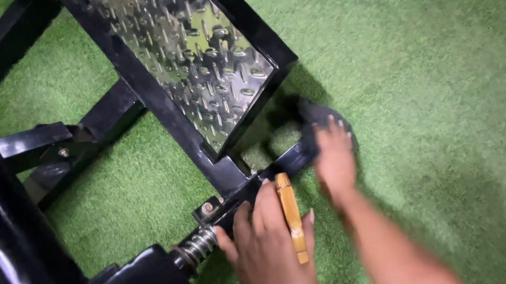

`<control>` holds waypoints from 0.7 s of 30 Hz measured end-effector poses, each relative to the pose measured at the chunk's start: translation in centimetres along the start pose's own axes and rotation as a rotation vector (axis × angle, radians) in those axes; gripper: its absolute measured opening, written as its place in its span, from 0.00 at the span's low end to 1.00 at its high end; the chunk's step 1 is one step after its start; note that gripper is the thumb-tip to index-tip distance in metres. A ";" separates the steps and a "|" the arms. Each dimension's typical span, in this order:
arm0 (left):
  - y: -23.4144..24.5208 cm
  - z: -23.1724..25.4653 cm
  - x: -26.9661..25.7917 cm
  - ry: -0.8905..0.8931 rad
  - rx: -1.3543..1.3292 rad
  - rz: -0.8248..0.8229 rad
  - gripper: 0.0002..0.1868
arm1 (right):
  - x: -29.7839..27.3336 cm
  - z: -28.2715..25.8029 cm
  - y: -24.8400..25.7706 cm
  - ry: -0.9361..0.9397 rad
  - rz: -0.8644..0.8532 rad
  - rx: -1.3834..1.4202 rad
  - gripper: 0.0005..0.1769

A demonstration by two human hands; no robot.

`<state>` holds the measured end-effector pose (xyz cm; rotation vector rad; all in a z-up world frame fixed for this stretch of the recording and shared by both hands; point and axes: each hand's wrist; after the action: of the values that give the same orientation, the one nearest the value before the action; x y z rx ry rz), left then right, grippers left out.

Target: Cleaning various parts of a weight machine using a spray bottle and a cloth.

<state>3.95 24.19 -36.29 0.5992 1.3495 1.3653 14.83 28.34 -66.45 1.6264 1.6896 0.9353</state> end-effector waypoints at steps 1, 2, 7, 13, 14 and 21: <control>0.0 -0.1 -0.1 -0.012 -0.009 0.012 0.42 | -1.5 -1.1 -0.8 0.087 0.123 0.051 0.35; -0.1 -0.1 0.2 -0.033 -0.020 0.030 0.42 | -2.3 -2.0 -1.8 0.175 0.256 0.098 0.35; -0.1 -0.5 0.3 -0.044 0.065 0.078 0.41 | -4.0 -6.9 -1.1 0.096 -0.273 -0.103 0.25; 0.3 0.1 1.0 0.002 0.147 0.041 0.42 | 2.8 -5.9 3.6 -0.187 -0.316 -0.220 0.28; 0.3 0.1 1.0 -0.007 0.149 0.046 0.42 | 4.4 -6.1 5.0 -0.366 -0.455 -0.235 0.26; 0.7 0.5 1.0 -0.038 0.119 0.116 0.45 | 5.3 2.5 -1.2 -0.526 -0.142 -0.018 0.33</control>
<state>3.91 25.46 -35.87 0.7900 1.3903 1.3655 15.88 33.85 -68.60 1.5444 1.3983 0.4005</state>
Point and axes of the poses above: each hand's wrist, its own x-axis towards the middle knuckle, its own y-axis out of the back of the hand, z = x × y, and after that the axes turned 5 degrees about z, right-handed
